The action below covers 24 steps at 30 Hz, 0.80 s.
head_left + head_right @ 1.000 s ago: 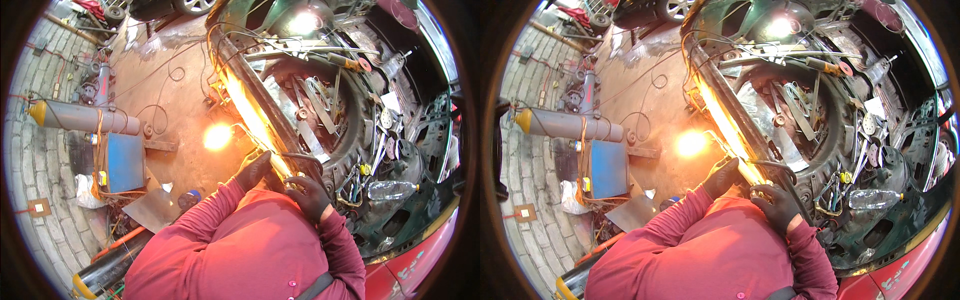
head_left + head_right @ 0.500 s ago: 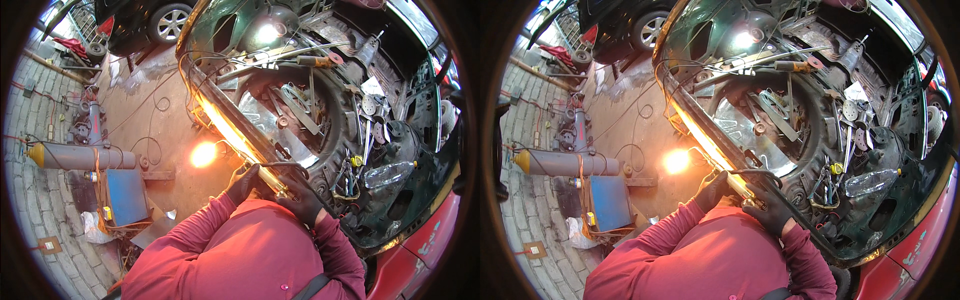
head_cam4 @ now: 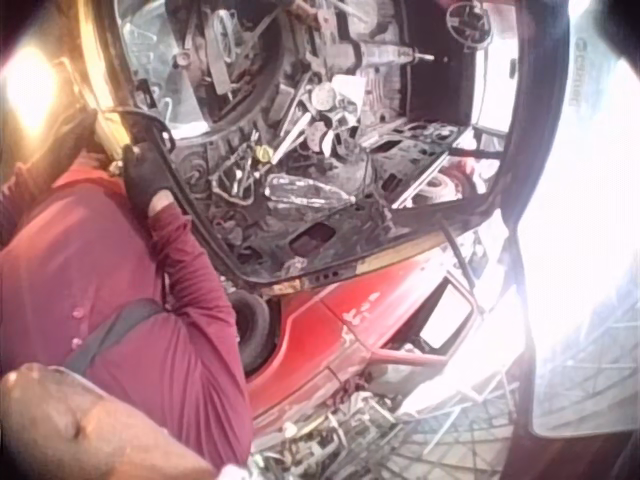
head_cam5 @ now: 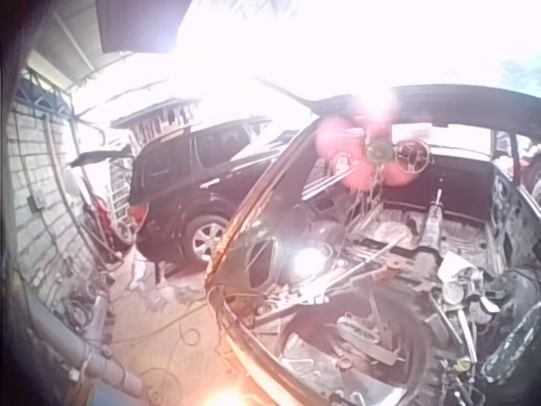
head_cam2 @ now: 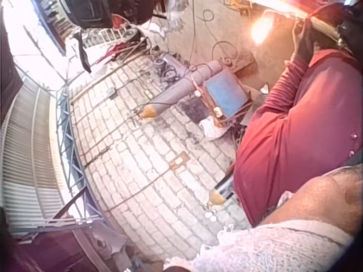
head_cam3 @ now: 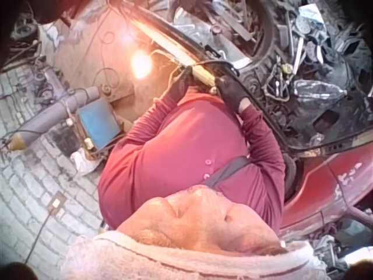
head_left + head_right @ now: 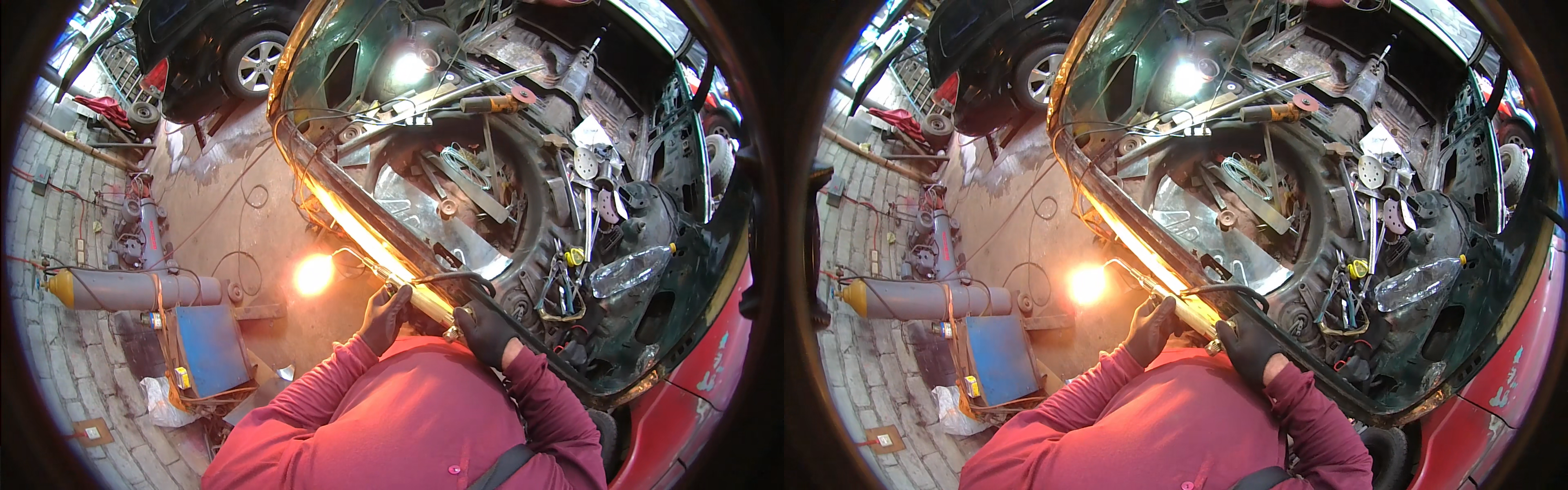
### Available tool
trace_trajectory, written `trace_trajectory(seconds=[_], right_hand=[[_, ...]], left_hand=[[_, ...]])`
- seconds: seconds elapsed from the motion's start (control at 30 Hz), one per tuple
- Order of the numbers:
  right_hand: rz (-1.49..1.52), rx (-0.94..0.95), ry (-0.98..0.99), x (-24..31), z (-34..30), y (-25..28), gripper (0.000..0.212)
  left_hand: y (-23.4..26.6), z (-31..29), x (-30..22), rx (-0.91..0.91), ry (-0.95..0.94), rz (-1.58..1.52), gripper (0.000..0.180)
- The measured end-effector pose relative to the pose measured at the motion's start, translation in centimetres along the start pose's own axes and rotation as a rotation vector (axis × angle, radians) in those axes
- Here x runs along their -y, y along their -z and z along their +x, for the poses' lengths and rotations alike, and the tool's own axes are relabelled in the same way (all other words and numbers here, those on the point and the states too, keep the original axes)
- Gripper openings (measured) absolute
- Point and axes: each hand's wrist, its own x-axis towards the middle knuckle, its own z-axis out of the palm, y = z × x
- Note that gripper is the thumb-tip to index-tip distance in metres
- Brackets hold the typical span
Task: The person uses a handheld torch to heat a curved metal panel inside a car wheel well. They repeatedly apply the flame to the same area, pause to inspect the metal, and reposition the torch to continue heating.
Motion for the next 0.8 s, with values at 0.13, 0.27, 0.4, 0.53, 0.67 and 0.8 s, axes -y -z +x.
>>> trace_trajectory(seconds=[0.13, 0.27, 0.4, 0.53, 0.67, 0.8], right_hand=[[0.260, 0.138, 0.005, 0.5, -0.5, 1.1, 0.052], [0.327, 0.072, -0.021, -0.3, -1.9, 1.5, 0.053], [0.318, 0.037, 0.033, 0.3, -3.2, 3.6, 0.059], [0.346, 0.032, 0.038, 1.0, -4.0, 4.9, 0.057], [0.401, 0.005, 0.073, -0.2, -4.5, 4.4, 0.053], [0.458, -0.015, 0.086, 1.0, -5.3, 4.8, 0.053]], left_hand=[[-0.9, 0.1, -0.7, -0.072, -0.037, -0.019, 0.021], [-0.9, -0.3, -2.7, -0.037, -0.097, 0.405, 0.025], [-5.3, -3.7, -6.1, 0.072, -0.226, 0.724, 0.032], [-8.3, -4.0, -7.8, 0.565, -0.747, 1.122, 0.058], [-10.0, -3.9, -6.8, 0.654, -0.897, 1.191, 0.059], [-11.0, -4.3, -6.6, 0.686, -0.913, 1.241, 0.056]])
